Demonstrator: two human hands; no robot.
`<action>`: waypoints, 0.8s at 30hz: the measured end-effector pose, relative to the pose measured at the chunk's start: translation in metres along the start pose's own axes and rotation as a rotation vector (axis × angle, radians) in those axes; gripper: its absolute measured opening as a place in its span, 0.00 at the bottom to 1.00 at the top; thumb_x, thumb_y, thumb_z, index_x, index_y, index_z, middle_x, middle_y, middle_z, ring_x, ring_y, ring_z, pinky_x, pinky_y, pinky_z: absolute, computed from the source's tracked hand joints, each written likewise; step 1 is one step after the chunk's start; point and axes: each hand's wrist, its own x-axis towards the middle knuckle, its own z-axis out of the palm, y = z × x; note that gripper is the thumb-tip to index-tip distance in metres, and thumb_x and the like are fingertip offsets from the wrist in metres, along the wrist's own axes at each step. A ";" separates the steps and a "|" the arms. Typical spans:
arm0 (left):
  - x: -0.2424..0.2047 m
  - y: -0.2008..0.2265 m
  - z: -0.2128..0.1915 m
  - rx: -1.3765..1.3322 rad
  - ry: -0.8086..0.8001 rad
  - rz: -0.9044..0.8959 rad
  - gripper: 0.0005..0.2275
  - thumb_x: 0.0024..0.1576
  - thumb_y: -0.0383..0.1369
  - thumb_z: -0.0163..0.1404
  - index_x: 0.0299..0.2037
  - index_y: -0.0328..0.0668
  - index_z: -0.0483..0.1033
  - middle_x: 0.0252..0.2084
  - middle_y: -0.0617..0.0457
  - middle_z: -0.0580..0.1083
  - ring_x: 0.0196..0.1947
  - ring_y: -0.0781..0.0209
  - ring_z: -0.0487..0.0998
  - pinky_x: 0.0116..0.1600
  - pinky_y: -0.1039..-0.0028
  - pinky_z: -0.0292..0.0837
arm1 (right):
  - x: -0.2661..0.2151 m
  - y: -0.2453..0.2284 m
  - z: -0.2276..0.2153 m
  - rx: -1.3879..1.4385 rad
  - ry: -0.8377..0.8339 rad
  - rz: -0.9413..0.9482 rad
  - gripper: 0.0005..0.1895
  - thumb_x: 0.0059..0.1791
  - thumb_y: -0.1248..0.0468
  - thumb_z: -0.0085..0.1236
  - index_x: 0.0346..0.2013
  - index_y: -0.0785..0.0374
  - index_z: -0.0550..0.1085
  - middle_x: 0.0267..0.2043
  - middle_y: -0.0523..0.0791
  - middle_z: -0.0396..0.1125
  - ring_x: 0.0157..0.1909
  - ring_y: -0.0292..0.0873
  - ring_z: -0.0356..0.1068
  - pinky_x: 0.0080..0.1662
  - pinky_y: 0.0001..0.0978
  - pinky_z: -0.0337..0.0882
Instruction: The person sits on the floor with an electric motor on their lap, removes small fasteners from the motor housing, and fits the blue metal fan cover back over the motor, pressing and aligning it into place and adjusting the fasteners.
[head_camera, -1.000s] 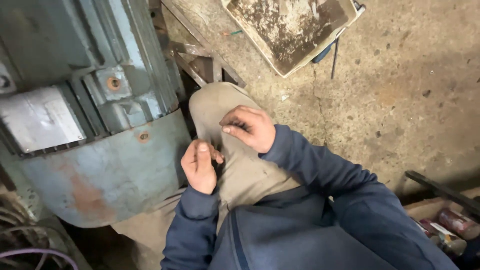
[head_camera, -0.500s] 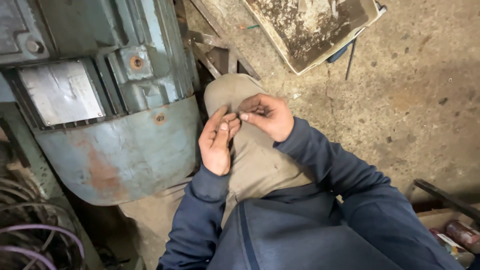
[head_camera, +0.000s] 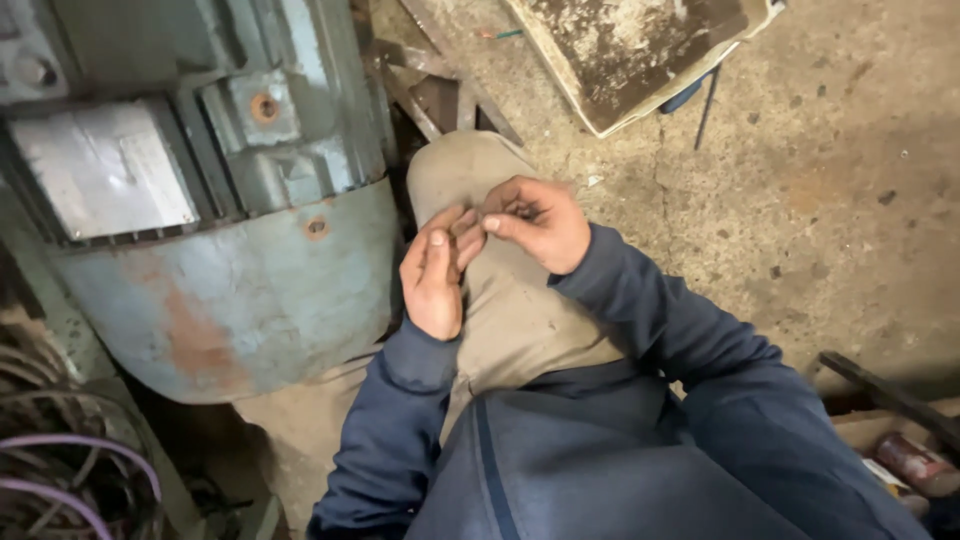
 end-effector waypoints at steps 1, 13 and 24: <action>0.003 0.005 0.003 -0.068 -0.001 -0.072 0.22 0.68 0.39 0.42 0.66 0.26 0.65 0.61 0.35 0.73 0.59 0.49 0.77 0.66 0.60 0.72 | -0.001 0.003 0.001 0.084 0.014 0.074 0.06 0.55 0.69 0.62 0.43 0.69 0.75 0.38 0.43 0.72 0.40 0.32 0.69 0.44 0.26 0.71; 0.001 0.012 0.004 -0.003 -0.175 -0.016 0.22 0.71 0.32 0.39 0.74 0.34 0.57 0.73 0.36 0.63 0.71 0.49 0.67 0.73 0.61 0.65 | 0.010 -0.033 0.010 -0.320 -0.059 -0.165 0.04 0.54 0.69 0.60 0.43 0.67 0.77 0.42 0.47 0.73 0.40 0.39 0.76 0.43 0.29 0.74; 0.002 -0.004 -0.001 -0.021 -0.154 -0.006 0.19 0.70 0.28 0.44 0.70 0.28 0.64 0.66 0.41 0.71 0.65 0.53 0.73 0.69 0.63 0.70 | 0.009 -0.034 0.015 -0.418 0.016 -0.210 0.05 0.52 0.71 0.62 0.43 0.65 0.78 0.42 0.48 0.72 0.40 0.43 0.75 0.43 0.32 0.74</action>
